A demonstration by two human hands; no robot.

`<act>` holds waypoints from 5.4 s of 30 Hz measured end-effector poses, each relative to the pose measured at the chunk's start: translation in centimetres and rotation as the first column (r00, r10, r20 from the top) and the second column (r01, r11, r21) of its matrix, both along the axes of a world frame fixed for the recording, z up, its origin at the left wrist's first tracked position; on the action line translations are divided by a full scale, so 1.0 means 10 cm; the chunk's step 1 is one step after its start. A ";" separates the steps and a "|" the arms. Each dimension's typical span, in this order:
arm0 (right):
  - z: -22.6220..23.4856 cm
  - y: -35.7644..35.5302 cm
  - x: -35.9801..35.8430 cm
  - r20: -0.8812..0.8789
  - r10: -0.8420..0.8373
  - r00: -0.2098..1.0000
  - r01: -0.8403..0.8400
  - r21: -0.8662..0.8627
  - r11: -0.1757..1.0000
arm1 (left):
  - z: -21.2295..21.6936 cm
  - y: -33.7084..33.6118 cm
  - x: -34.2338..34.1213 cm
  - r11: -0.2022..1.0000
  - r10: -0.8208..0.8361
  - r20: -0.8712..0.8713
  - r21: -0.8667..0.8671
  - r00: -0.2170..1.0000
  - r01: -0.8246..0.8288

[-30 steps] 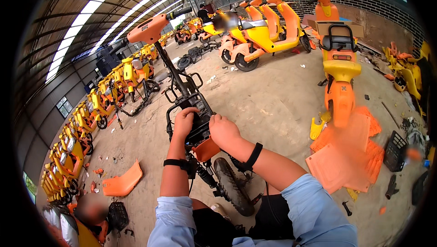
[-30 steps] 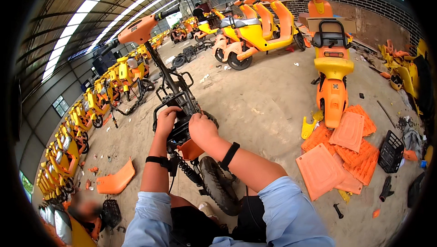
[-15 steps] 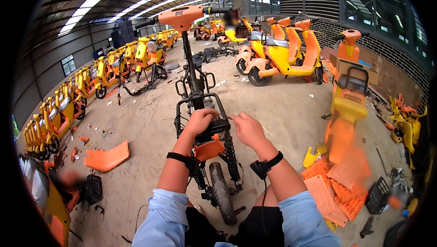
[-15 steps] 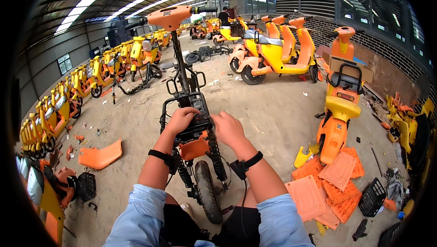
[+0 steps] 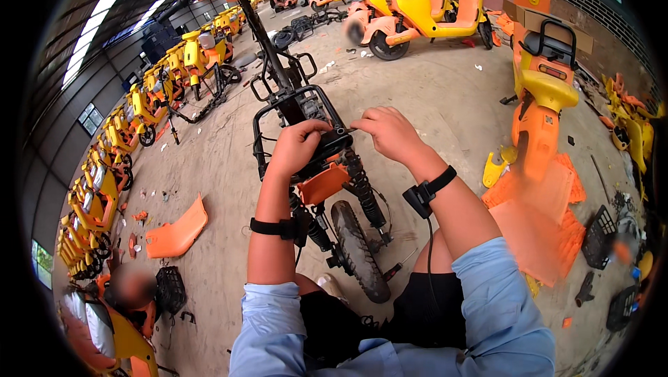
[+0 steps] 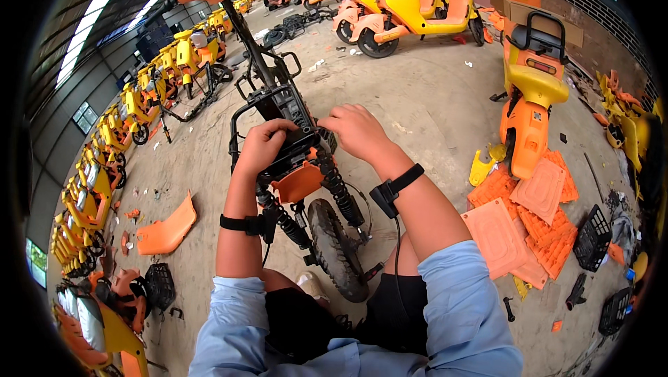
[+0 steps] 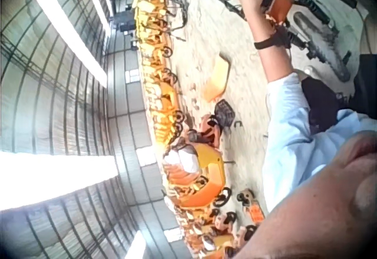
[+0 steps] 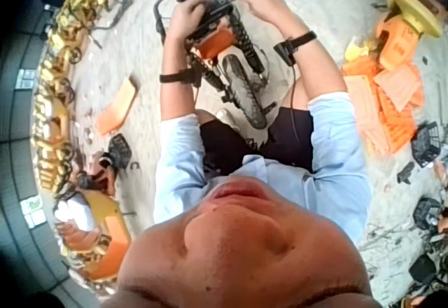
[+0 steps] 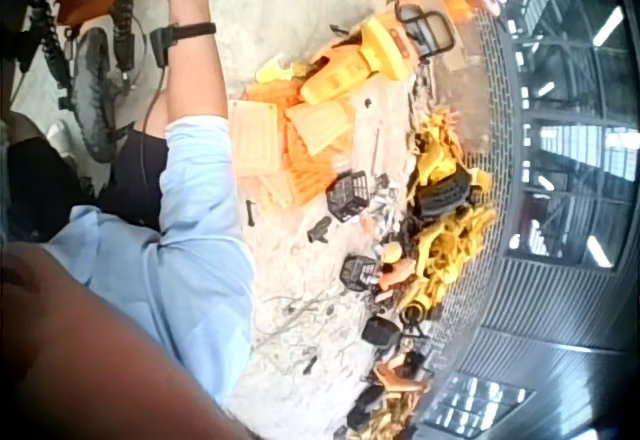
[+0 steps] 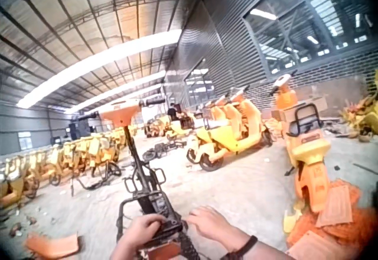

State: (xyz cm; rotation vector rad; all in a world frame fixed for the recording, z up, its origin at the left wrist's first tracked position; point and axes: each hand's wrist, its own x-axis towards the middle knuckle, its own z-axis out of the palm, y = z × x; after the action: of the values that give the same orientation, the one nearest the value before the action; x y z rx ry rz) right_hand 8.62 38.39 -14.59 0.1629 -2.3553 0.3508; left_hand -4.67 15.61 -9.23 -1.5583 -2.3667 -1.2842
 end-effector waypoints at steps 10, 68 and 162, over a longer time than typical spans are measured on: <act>-0.02 0.07 -0.17 -0.128 0.024 0.991 -0.019 0.038 0.999 | -0.02 -0.02 0.01 1.000 0.018 0.007 0.002 1.000 -0.018; 0.01 -0.07 0.10 -0.040 -0.016 0.999 0.014 -0.053 0.999 | -0.01 0.02 0.16 0.988 0.075 -0.325 -0.106 0.943 -0.116; 0.09 -0.14 0.05 0.081 -0.157 0.984 0.141 0.177 0.974 | -0.10 0.04 0.15 0.982 0.126 -0.400 -0.079 0.908 -0.171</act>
State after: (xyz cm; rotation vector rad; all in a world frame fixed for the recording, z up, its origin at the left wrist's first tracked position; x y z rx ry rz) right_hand 9.13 37.01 -13.68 0.0495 -2.4735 0.0851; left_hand -3.18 16.02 -10.27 -1.4602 -2.2721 -0.7327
